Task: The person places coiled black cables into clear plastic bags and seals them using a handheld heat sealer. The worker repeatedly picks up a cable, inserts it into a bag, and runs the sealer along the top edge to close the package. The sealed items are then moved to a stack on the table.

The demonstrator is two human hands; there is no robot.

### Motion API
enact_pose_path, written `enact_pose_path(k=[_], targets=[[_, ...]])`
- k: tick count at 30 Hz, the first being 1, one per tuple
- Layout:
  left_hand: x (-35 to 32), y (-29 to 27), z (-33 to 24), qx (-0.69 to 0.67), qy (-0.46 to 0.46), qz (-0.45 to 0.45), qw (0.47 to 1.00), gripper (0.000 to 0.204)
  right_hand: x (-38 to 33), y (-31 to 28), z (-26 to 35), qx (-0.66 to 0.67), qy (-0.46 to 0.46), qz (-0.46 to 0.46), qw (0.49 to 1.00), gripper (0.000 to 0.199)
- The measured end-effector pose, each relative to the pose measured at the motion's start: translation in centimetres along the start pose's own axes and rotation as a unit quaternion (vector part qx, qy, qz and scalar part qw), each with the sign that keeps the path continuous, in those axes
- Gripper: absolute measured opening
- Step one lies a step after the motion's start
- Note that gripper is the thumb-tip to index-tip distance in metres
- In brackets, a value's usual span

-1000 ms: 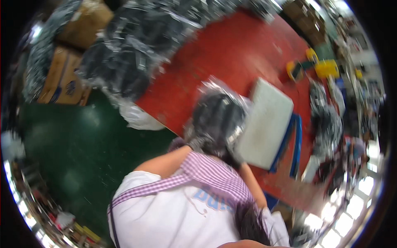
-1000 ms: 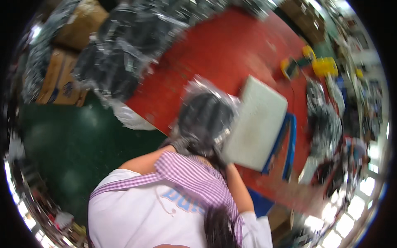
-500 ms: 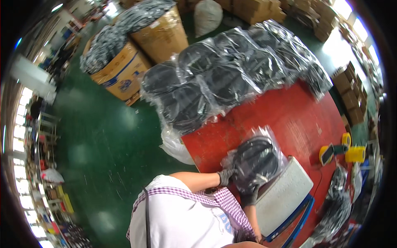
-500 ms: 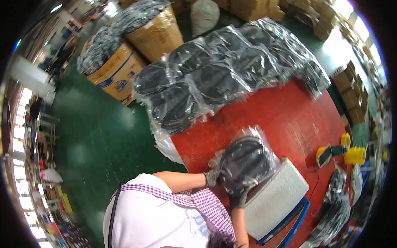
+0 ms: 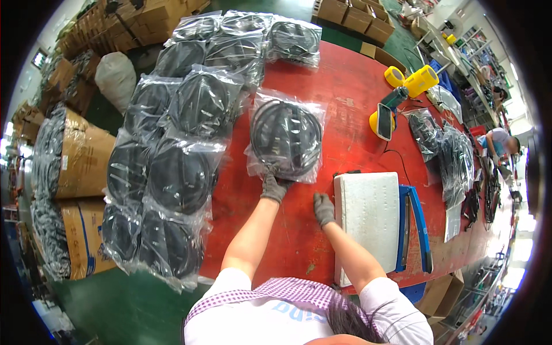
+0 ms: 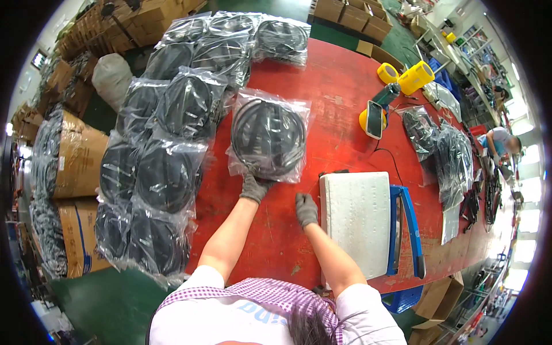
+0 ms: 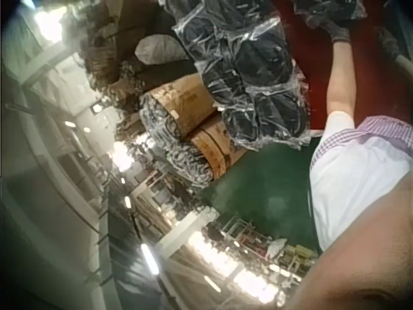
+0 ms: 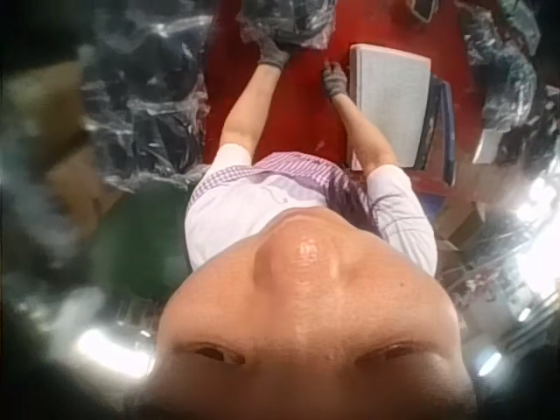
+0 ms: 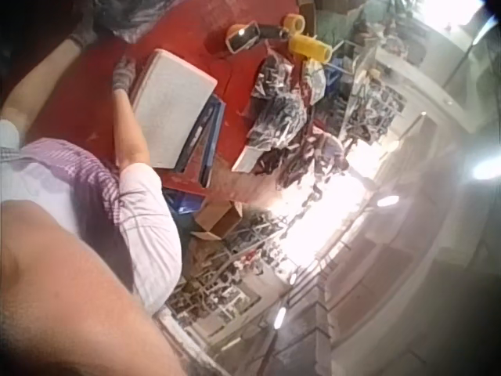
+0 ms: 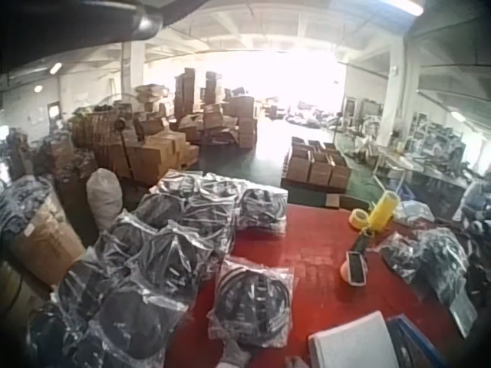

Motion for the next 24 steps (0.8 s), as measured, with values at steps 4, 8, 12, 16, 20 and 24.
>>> enact_pose_path(k=[4,8,12,16,20,24], targets=[[6.3,4.8,-3.2,-0.013,-0.009,0.020,1.000,0.056,-2.2,2.6,-1.1,-0.322,-0.085,0.042,0.942,0.057],[14.3,6.9,-5.3,0.015,-0.047,0.031,0.998,0.055,-2.1,2.2,1.9,-0.405,-0.032,0.108,0.907,0.061],[18.0,11.4,-5.7,0.047,-0.030,0.020,0.998,0.052,-1.6,2.3,1.8,-0.399,-0.011,0.109,0.910,0.064],[21.8,13.6,-5.8,0.036,-0.027,0.021,0.999,0.046,-1.3,2.4,1.6,-0.401,-0.012,0.106,0.910,0.065],[23.3,14.9,-6.3,0.058,0.019,0.012,0.998,0.048,-1.1,2.7,1.4,-0.390,-0.027,0.100,0.915,0.064],[23.4,16.1,-6.2,0.048,0.017,0.030,0.998,0.053,-1.1,2.5,1.5,-0.383,-0.018,0.107,0.917,0.064]])
Point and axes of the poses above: each hand's wrist, its own x-axis towards the middle knuckle, its own y-axis out of the palm, z = x × y, the point moved 3 cm from there along x, towards the middle knuckle, and after that the axes turned 6 degrees about y, right-handed, at the moved point
